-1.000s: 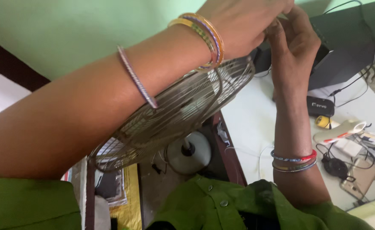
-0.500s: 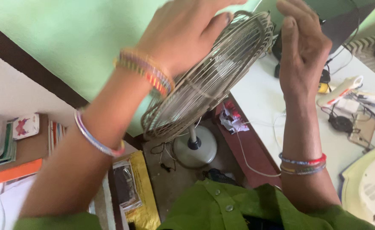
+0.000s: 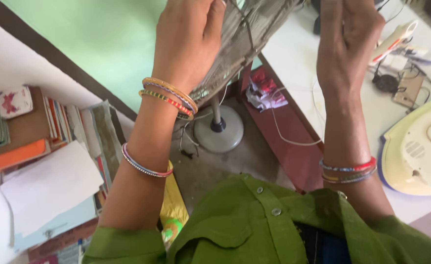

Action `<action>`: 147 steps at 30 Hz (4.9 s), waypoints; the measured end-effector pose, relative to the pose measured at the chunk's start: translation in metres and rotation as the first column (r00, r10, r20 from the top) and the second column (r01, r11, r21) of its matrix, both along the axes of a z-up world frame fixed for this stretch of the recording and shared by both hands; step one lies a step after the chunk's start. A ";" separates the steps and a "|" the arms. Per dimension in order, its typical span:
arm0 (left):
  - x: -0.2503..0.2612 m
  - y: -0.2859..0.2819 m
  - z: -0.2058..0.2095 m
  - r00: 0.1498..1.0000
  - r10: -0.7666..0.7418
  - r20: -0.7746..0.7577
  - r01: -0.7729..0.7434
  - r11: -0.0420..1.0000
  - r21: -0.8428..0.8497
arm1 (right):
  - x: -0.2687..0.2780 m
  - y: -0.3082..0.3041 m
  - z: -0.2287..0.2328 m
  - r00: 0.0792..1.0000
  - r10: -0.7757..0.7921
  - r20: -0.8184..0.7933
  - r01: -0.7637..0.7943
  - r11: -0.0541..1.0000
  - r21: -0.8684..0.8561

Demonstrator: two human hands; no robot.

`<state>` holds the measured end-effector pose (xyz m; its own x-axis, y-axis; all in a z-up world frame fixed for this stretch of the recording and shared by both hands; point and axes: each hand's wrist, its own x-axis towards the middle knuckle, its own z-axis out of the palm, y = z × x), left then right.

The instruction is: The person adjusts and secures the front grill of a standing fan, then plugs the fan's power cord into a wall socket. The person uses both hands to align and fasten the grill and to connect the plug.

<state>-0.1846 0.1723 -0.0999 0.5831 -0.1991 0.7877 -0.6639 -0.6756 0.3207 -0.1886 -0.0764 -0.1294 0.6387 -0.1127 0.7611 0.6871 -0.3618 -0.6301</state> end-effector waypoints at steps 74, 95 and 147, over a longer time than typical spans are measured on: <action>-0.015 0.001 -0.034 0.984 0.149 0.096 -0.164 0.972 0.168 | 0.026 0.055 0.036 0.953 -0.008 0.303 0.199 0.770 -0.606; -0.015 0.033 -0.029 0.986 0.149 0.078 -0.156 0.984 0.089 | 0.029 0.049 0.044 0.970 -0.058 0.237 0.191 0.785 -0.589; 0.026 0.098 -0.027 0.993 -0.068 0.095 0.080 0.989 -0.125 | 0.073 -0.005 -0.029 0.989 -0.019 -0.145 0.008 0.997 -0.076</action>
